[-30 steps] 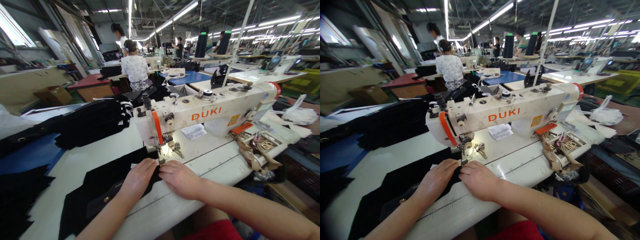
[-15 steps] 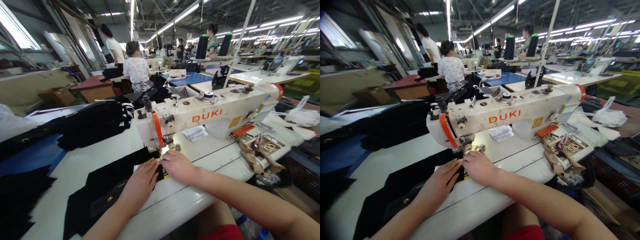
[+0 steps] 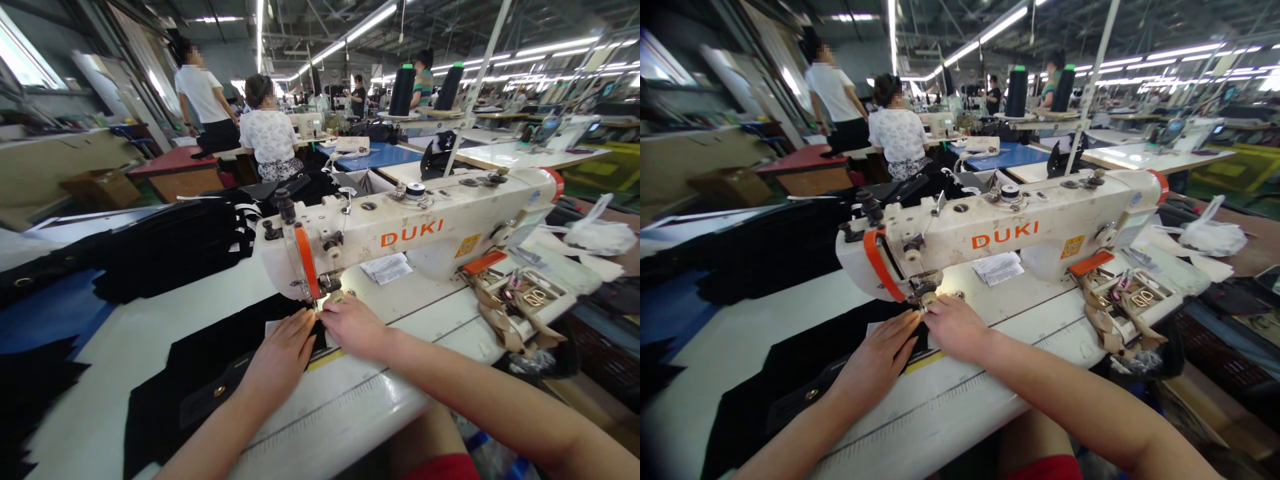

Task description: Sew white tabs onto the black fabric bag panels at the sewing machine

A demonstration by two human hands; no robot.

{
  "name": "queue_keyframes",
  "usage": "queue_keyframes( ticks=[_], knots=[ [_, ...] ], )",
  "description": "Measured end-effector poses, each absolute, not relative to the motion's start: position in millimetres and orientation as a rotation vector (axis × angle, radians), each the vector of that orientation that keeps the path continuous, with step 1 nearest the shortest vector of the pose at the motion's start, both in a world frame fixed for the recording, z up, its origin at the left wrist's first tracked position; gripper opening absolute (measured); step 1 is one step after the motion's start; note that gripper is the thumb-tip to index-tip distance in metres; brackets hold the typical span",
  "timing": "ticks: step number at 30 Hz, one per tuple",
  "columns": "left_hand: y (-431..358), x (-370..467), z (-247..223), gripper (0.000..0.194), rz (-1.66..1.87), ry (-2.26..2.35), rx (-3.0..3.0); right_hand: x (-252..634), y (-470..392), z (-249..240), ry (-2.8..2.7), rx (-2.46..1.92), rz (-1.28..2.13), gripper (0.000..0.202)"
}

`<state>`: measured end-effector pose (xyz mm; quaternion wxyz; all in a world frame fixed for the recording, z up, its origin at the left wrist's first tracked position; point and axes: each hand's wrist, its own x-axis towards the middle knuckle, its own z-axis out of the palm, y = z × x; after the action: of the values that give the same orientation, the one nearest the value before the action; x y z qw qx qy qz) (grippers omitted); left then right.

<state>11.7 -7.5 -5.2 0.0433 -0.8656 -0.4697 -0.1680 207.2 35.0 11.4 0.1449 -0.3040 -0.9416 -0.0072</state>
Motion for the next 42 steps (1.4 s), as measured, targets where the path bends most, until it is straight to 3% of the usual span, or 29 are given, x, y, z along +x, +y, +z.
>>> queue_keyframes(
  ticks=[33,42],
  knots=[
    [10,2,-3,0.039,-0.57,-1.379,-2.676,207,33,2,-2.641,-0.894,-0.077,0.011],
    [-54,-20,17,0.042,-0.435,-1.433,-2.576,215,10,6,-2.52,-0.726,0.027,0.018]
  ],
)
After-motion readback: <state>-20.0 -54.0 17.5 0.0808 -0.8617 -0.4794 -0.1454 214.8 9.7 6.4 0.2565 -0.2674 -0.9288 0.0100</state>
